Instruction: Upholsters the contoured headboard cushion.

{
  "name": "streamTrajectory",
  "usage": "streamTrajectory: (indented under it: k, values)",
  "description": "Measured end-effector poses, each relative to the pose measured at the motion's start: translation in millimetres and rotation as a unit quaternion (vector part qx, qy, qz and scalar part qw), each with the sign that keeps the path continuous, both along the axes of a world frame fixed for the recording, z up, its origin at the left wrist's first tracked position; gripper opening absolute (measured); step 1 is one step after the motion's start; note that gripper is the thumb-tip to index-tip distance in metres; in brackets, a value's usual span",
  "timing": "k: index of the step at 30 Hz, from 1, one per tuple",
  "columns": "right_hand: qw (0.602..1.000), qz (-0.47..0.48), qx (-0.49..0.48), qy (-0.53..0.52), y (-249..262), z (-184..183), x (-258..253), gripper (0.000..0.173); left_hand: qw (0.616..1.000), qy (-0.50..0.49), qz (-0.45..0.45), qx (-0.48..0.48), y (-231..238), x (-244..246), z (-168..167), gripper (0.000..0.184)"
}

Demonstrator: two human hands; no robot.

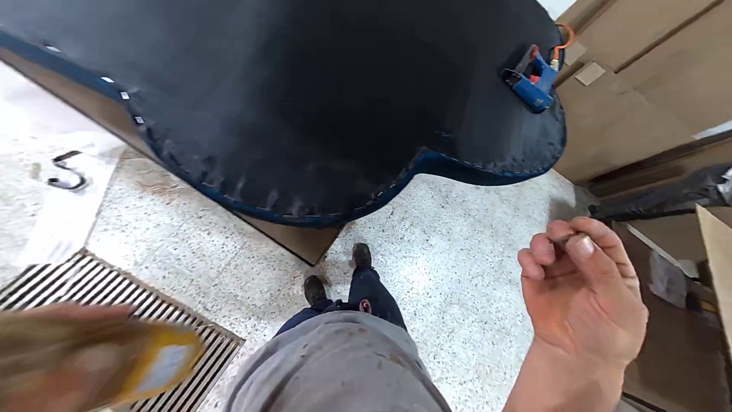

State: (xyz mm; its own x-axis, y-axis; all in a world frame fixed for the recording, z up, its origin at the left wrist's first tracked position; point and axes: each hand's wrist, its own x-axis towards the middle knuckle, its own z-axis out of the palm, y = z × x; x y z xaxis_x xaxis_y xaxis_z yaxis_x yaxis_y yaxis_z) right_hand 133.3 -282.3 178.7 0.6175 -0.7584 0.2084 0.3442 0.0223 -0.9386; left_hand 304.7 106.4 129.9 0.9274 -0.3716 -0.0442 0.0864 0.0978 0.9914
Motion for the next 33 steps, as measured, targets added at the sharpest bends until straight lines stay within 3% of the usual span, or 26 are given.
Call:
streamTrajectory:
  k: [2,4,9,14,18,23,27,31,33]
  values:
    - [0.999,0.045,-0.001,-0.008,17,1,11,0.014,0.997,-0.039,-0.052,0.040,-21,-6,-43,0.048]
    - [0.996,0.083,-0.007,-0.015,32,1,20,0.017,0.992,-0.063,-0.104,0.029,-68,-19,-58,0.057]
    - [0.991,0.131,-0.032,0.001,55,4,23,0.017,0.962,-0.090,-0.256,0.040,-148,-34,-40,0.051]
    - [0.991,0.129,-0.022,0.012,60,4,13,0.016,0.945,-0.166,-0.255,0.122,-173,-34,-37,0.051]
    - [0.992,0.124,-0.014,0.033,62,-2,7,0.019,0.935,-0.201,-0.245,0.157,-177,-38,-39,0.055]
    - [0.995,0.088,0.001,0.052,61,-14,6,0.018,0.938,-0.197,-0.259,0.121,-175,-44,-41,0.055]
    - [0.996,-0.003,-0.031,0.089,44,-33,1,0.014,0.960,-0.134,-0.245,-0.029,-155,-36,-37,0.055]
    - [0.985,-0.101,-0.076,0.121,16,-48,-17,0.015,0.980,-0.091,-0.132,-0.121,-93,15,-31,0.056]
    - [0.982,-0.125,-0.075,0.120,1,-49,-24,0.016,0.978,-0.090,-0.083,-0.166,-66,42,-28,0.046]
